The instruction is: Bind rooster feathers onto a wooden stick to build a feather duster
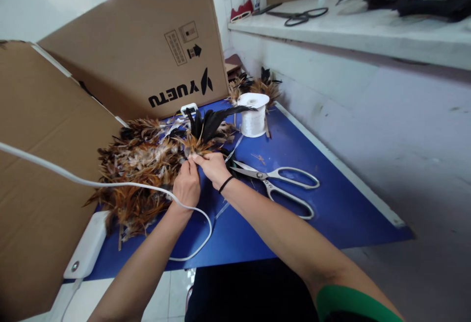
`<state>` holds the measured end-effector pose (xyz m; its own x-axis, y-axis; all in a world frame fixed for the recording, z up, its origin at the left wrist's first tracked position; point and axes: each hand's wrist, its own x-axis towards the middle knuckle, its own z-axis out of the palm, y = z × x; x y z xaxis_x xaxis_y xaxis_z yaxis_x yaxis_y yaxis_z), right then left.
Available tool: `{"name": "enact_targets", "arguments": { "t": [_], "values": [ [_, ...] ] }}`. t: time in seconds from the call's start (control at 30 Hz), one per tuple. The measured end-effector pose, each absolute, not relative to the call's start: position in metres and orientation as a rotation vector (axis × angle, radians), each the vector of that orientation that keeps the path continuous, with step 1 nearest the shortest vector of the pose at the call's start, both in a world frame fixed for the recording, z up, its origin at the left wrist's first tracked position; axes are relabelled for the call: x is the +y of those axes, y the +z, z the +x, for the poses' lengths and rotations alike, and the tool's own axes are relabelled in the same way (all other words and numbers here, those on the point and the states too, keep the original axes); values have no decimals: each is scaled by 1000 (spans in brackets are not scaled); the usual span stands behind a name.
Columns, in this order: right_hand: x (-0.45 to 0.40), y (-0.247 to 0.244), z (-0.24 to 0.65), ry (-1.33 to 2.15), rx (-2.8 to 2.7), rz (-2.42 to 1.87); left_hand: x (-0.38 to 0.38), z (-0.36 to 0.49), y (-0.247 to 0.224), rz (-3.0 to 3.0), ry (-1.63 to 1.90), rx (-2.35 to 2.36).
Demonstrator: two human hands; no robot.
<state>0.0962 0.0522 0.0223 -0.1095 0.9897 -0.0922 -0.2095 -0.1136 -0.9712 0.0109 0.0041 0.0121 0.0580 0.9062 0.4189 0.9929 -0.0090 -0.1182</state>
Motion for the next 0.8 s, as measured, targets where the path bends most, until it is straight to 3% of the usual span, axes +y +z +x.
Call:
{"name": "enact_targets", "arguments": {
  "t": [0.23, 0.57, 0.7, 0.8],
  "values": [
    [53, 28, 97, 1518, -967, -1019, 5, 5, 22, -2012, -818, -1913],
    [53, 28, 97, 1508, -931, -985, 20, -10, 38, -2100, -2016, -2627],
    [55, 23, 96, 1488, -972, -977, 26, -13, 46, -2303, -2142, -2763],
    [58, 18, 97, 1412, -1055, -1014, 26, -14, 48, -2341, -1924, -2730]
  ]
}}
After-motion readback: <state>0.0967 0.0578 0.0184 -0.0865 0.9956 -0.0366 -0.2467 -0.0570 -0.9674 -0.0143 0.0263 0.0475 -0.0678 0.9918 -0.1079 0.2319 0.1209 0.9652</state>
